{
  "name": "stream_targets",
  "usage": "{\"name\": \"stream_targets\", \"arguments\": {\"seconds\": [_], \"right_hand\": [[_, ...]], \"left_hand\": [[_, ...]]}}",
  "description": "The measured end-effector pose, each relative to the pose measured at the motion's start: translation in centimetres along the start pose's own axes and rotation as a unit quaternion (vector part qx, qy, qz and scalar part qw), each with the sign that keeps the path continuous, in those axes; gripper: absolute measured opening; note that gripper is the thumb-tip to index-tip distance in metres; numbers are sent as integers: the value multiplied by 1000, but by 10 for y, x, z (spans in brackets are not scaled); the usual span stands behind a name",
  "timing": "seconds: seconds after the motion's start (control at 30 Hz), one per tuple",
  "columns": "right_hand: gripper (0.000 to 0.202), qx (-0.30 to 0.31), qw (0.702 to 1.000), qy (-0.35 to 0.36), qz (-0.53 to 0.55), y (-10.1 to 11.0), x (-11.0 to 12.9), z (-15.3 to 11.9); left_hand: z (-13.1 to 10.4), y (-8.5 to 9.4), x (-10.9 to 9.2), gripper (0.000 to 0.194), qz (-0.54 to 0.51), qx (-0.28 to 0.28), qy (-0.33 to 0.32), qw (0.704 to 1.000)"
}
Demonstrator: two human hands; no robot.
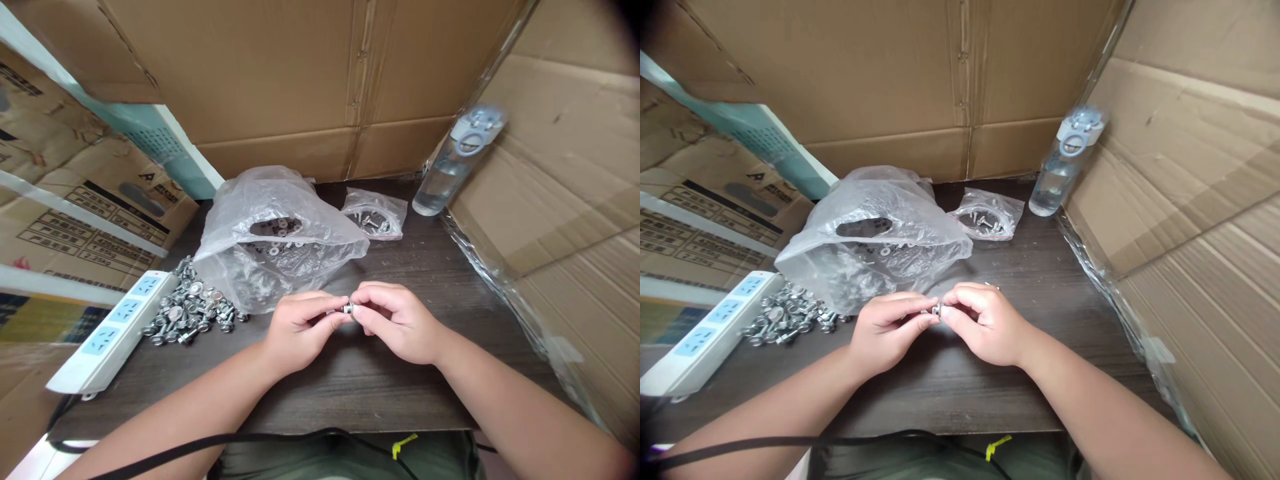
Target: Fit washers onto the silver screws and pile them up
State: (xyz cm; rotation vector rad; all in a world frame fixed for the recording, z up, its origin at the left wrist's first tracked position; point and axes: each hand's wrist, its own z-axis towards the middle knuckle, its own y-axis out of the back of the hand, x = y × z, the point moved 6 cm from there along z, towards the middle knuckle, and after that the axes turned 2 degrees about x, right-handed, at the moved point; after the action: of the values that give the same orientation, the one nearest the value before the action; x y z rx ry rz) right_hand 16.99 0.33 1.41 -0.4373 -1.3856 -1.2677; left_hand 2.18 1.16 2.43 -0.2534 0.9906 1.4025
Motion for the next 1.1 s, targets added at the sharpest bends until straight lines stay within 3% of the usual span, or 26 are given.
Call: {"name": "stream_targets", "arguments": {"seconds": [0.13,0.33,0.53,0.73,0.97,1.1], "right_hand": [[33,27,999,-11,17,-2,0,2],[21,16,993,-56,99,-3,-7,1],[16,-17,992,-37,116,-4,-12,-2],[13,-15,995,-49,87,-5,-11,-3],[24,14,998,-43,38,-3,-5,0],[28,21,999,-28,18,-2,-2,1]], "left_hand": [[-1,-1,-3,17,17,0,-28,999],[1,1,6,14,-32,-22,73,997],[0,2,12,13,-73,-29,142,987],[1,1,9,12,-50,-19,106,993],[-1,-1,-2,16,5,3,-5,1000],[-1,-1,-2,17,6,1,-3,1000]]}}
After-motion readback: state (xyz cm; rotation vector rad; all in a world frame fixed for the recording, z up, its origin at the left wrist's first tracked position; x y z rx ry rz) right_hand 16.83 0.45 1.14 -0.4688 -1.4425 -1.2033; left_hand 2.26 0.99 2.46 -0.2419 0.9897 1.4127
